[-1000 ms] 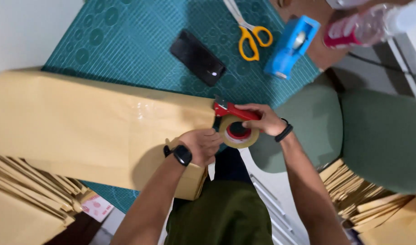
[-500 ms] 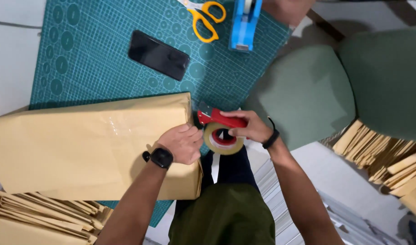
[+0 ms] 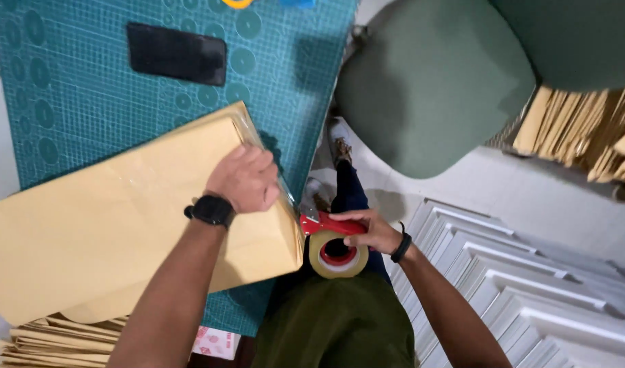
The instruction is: Sealing large yellow envelopes by folding the flap and applying clear tape with a handheld dispenser.
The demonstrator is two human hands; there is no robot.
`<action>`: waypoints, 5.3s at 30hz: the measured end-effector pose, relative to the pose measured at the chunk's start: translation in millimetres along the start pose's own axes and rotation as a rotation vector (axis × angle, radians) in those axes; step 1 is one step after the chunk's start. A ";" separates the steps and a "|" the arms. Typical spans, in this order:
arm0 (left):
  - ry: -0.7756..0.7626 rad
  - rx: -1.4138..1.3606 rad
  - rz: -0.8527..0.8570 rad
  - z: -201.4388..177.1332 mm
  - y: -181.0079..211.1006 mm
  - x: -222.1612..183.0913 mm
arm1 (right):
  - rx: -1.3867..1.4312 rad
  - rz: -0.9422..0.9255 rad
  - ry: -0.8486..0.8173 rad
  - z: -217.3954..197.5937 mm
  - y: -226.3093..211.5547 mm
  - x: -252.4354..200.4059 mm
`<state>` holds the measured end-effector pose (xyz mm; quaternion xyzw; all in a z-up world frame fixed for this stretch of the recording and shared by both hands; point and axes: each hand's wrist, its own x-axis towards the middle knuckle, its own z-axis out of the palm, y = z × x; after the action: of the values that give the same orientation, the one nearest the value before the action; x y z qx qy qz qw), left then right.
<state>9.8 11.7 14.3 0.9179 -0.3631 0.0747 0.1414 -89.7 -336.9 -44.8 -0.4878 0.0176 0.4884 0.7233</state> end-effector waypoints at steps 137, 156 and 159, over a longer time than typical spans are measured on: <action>0.409 -1.190 -1.159 -206.2 26.9 38.2 | -0.930 -0.562 0.109 -11.6 -327.9 -118.9; -0.577 -0.510 -1.638 -83.8 -176.8 -44.9 | -0.792 0.147 -0.207 -61.5 -361.2 202.4; -0.676 -0.450 -1.623 -70.7 -172.0 -48.6 | -0.774 0.199 -0.206 -69.9 -357.3 206.2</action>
<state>90.5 185.0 34.5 0.8154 0.3669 -0.3942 0.2124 308.1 -262.0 61.1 -0.6682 -0.1927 0.5729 0.4337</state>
